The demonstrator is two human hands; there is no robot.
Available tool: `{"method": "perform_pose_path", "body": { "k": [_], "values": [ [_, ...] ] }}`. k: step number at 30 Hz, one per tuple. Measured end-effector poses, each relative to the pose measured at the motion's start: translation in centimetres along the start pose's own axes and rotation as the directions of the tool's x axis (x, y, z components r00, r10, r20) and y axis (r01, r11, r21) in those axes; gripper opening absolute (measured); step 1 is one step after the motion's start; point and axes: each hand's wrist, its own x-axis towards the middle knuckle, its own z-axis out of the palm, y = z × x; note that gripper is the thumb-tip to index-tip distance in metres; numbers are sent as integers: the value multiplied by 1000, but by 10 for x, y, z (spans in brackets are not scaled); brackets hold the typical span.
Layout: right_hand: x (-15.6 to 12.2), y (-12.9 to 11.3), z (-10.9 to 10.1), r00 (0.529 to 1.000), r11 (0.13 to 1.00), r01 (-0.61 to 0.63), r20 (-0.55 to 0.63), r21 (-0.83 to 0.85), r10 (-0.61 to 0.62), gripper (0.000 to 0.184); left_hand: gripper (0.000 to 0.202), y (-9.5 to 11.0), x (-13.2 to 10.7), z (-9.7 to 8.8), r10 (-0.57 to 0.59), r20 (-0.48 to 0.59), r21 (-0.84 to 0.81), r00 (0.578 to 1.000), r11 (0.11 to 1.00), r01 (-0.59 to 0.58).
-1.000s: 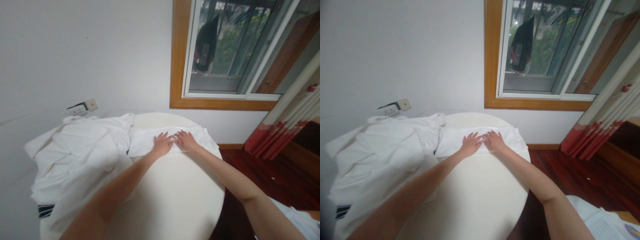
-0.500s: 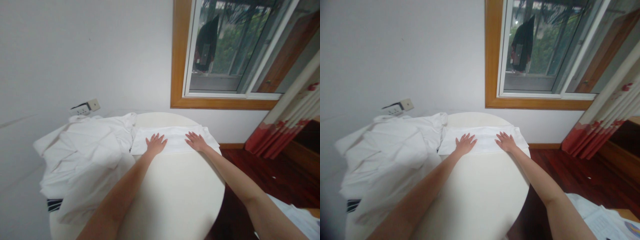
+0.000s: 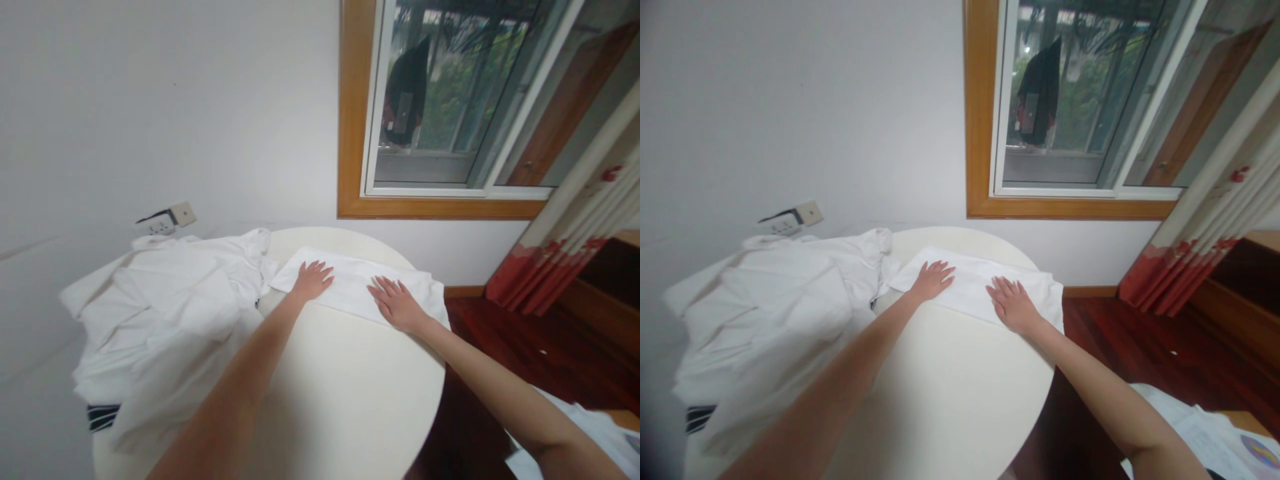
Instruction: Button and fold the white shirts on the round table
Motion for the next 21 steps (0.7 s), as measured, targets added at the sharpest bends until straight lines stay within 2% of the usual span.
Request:
{"method": "perform_pose_path", "body": {
  "k": [2, 5, 10, 12, 15, 18, 21],
  "values": [
    [0, 4, 1, 997, 993, 43, 56, 113, -50, 50, 40, 3, 4, -3, 28, -107, 67, 994, 998, -21],
    [4, 8, 6, 998, 984, -11, 67, 180, -1, 52, 34, 12, 8, -9, 78, -197, 118, 977, 991, -56],
    [26, 10, 14, 989, 980, -143, 67, 138, 135, 53, 42, 37, -5, -24, -11, -316, -9, 949, 1000, 9],
    [41, 14, 19, 974, 970, -220, 72, 107, 213, 54, 44, 48, -20, -30, 6, -303, -63, 953, 998, -26],
    [66, 25, 28, 946, 944, -319, 77, 82, 313, 55, 42, 59, -47, -37, 147, -249, -104, 957, 979, -177],
    [88, 38, 37, 934, 932, -354, 77, 76, 348, 55, 35, 60, -72, -40, 321, -221, -130, 921, 926, -354],
    [106, 51, 42, 932, 931, -359, 85, 72, 352, 55, 32, 53, -82, -39, 339, -241, -186, 909, 904, -386]
  ]
}}
